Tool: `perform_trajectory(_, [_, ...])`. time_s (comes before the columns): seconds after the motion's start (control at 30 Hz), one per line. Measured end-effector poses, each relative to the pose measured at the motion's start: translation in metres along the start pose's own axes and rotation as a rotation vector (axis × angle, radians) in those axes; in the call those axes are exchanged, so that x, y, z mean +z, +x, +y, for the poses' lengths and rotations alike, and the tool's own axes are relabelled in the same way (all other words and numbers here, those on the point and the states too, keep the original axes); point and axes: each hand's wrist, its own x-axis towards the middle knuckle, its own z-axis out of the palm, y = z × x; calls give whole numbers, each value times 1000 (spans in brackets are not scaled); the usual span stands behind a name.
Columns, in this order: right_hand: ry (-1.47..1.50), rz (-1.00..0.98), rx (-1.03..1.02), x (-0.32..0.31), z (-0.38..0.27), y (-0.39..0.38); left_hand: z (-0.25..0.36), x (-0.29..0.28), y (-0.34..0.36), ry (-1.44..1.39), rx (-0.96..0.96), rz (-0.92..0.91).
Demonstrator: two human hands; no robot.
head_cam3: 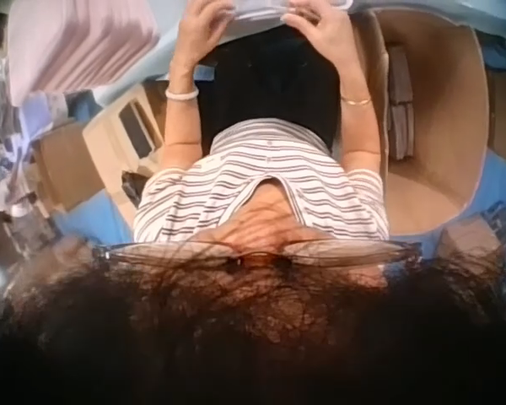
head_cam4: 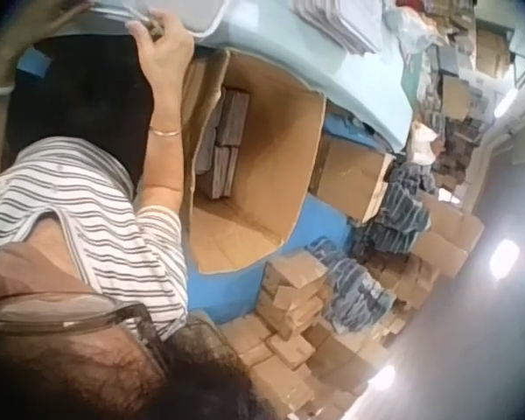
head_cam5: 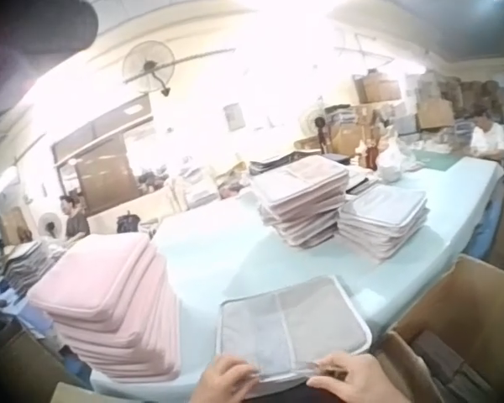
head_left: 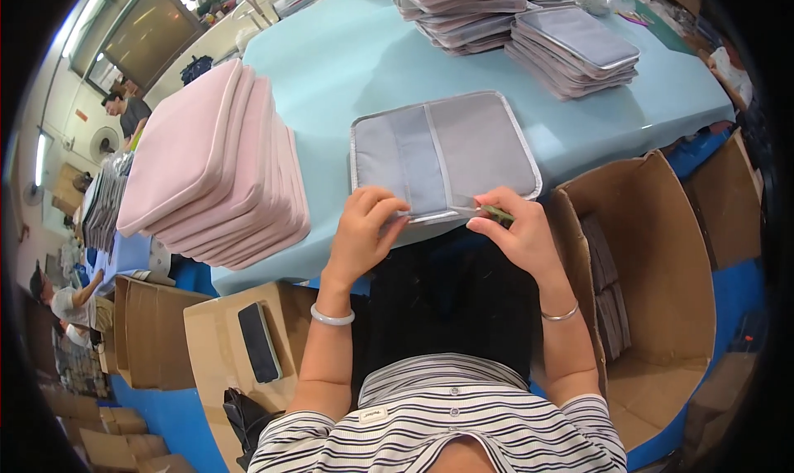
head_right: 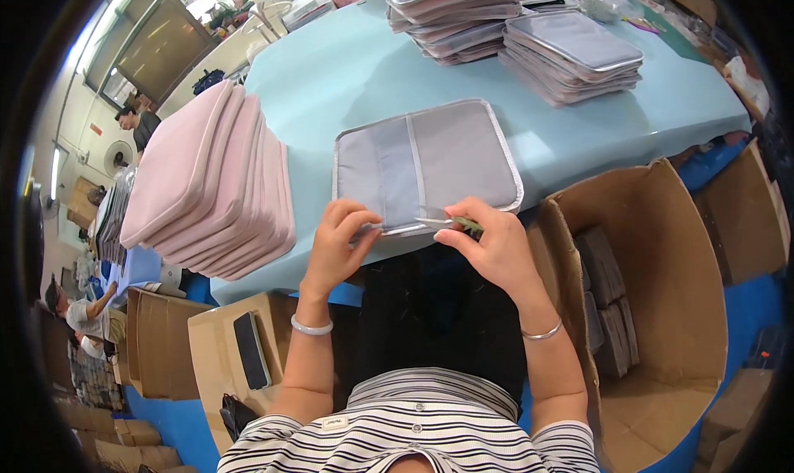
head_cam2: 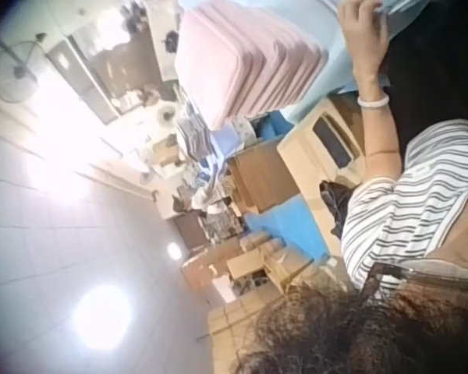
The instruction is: Inspecting zippered pouches and trimming loose threads with small nippers.
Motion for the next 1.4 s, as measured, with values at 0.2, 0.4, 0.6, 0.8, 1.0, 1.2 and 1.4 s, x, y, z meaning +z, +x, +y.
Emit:
perform_trajectory(0.2, [-381, -131, -170, 7, -15, 16, 8, 0, 0, 220, 99, -54])
perform_trajectory(0.4, [-494, -172, -296, 15, -12, 23, 15, -2, 2, 331, 151, -137])
perform_trajectory(0.6, [-517, -200, -332, 19, -10, 25, 13, 2, 0, 321, 125, -166])
perform_trajectory(0.8, [-508, -223, -327, 23, -9, 28, 11, 5, -3, 260, 56, -111])
perform_trajectory(1.0, [-484, -243, -314, 26, -9, 30, 10, 6, -3, 172, 2, -98])
perform_trajectory(1.2, [-498, -259, -286, 27, -8, 31, 11, 6, -3, 151, 0, -95])
perform_trajectory(1.4, [-475, -280, -266, 29, -7, 33, 7, 5, -4, 117, -31, -110])
